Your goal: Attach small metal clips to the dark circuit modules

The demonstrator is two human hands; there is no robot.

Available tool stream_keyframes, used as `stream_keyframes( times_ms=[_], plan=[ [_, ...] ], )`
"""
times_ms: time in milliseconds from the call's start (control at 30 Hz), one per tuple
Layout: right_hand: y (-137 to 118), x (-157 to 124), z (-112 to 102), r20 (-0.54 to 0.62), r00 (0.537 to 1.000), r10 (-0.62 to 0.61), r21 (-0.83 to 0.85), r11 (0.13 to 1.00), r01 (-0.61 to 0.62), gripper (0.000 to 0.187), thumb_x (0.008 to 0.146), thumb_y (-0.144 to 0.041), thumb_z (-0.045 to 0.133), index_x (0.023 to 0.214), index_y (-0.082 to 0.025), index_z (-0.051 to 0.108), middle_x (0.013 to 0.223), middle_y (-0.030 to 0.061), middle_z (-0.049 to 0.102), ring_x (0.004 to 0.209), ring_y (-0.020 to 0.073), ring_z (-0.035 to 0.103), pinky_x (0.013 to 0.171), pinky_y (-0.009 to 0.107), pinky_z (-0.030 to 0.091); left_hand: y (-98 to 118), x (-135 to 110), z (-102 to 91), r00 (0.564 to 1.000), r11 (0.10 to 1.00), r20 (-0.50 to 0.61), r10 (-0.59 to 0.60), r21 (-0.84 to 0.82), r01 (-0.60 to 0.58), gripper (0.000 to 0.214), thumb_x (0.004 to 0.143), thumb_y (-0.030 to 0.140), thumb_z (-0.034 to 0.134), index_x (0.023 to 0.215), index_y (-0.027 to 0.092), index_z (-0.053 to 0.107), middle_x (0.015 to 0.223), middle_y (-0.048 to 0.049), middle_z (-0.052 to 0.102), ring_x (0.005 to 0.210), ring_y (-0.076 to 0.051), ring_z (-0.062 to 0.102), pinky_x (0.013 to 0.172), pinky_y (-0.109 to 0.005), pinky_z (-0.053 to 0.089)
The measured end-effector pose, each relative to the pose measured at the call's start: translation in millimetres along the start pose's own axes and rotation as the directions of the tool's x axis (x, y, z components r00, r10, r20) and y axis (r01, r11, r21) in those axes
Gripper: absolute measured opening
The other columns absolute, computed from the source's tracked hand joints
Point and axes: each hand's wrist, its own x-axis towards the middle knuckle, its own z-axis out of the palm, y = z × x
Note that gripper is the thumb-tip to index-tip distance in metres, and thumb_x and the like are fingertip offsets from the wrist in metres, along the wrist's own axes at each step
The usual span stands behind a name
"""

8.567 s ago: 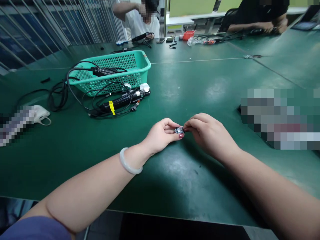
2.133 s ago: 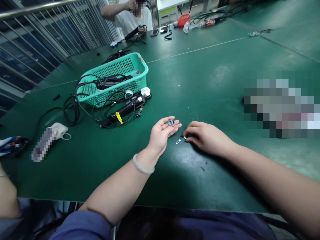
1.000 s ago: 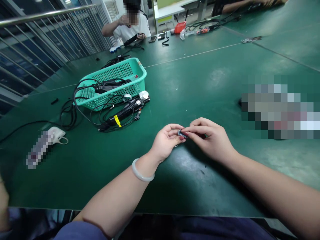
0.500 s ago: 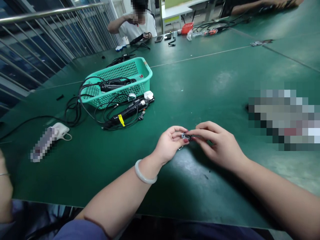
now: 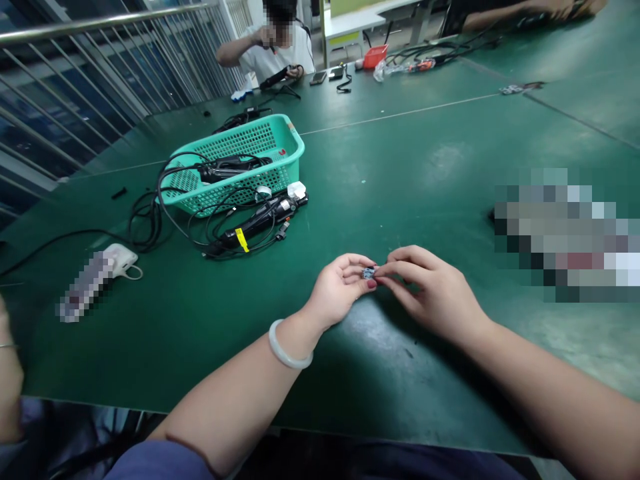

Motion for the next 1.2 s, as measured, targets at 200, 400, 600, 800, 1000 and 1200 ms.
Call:
stream_keyframes(
  times_ms=[200,400,600,800,1000,1200],
  plan=[
    [2.1,-0.2,0.8,0.007,0.998,-0.055,-0.077,0.995,0.055,0.016,0.087,-0.026,0.052,0.086,-0.021,0.066,0.092,0.0066,0.063,0.078,0.0168,0.062,0.066,0.030,0.052,-0.7,0.8,-0.7,1.000,1.000,0.002,0.011,-0.016,-0.011,0.034,0.057,0.015,0.079,0.084,0.015,0.060,0.078,-0.0002,0.065,0.074,-0.010,0.062,0.082,-0.029,0.047],
    [-1.3,-0.1,1.1,0.012,1.000,-0.021,-0.059,0.998,0.022,0.017,0.087,-0.028,0.051,0.085,-0.020,0.066,0.092,0.0070,0.063,0.075,0.0168,0.062,0.065,0.030,0.052,1.6,-0.1,1.3,1.000,1.000,-0.023,-0.004,-0.020,0.003,0.035,0.055,0.014,0.080,0.082,0.014,0.058,0.074,0.0005,0.065,0.072,-0.010,0.063,0.082,-0.029,0.048],
    [8.8,4.3,-10.9,-0.135,0.985,0.105,0.041,0.994,-0.100,0.030,0.087,-0.022,0.050,0.116,-0.025,0.060,0.093,0.0049,0.066,0.071,0.0152,0.060,0.066,0.030,0.050,8.1,2.1,-4.4,0.994,0.972,-0.111,0.002,-0.231,-0.028,0.032,0.064,0.017,0.076,0.089,0.016,0.055,0.092,-0.0028,0.068,0.081,-0.012,0.067,0.081,-0.028,0.049],
    [30.9,6.9,-3.0,0.220,0.971,0.096,0.001,0.995,-0.099,0.017,0.084,-0.027,0.055,0.096,-0.023,0.067,0.090,0.0039,0.067,0.076,0.0176,0.062,0.069,0.032,0.051,10.4,4.9,-8.1,0.975,0.957,-0.216,0.059,-0.266,-0.117,0.024,0.071,0.011,0.068,0.091,0.017,0.056,0.098,-0.0020,0.067,0.086,-0.011,0.066,0.086,-0.028,0.047],
    [24.1,8.1,15.9,0.313,0.944,0.104,-0.082,0.993,-0.082,0.015,0.086,-0.024,0.052,0.083,-0.021,0.067,0.085,0.0043,0.065,0.078,0.0177,0.062,0.069,0.030,0.048,5.5,6.0,-6.2,0.971,0.982,-0.228,0.067,-0.158,-0.105,0.030,0.064,0.012,0.073,0.092,0.014,0.062,0.095,-0.0028,0.066,0.083,-0.012,0.067,0.083,-0.028,0.049],
    [24.5,7.2,27.5,0.295,0.951,0.092,-0.215,0.976,-0.028,0.022,0.089,-0.024,0.045,0.080,-0.019,0.064,0.080,0.0055,0.062,0.072,0.0178,0.060,0.062,0.028,0.044,3.7,6.4,-7.7,0.983,0.995,-0.176,0.041,-0.085,-0.057,0.031,0.067,0.017,0.073,0.097,0.016,0.066,0.092,-0.0044,0.068,0.079,-0.013,0.067,0.079,-0.028,0.050]
  ],
)
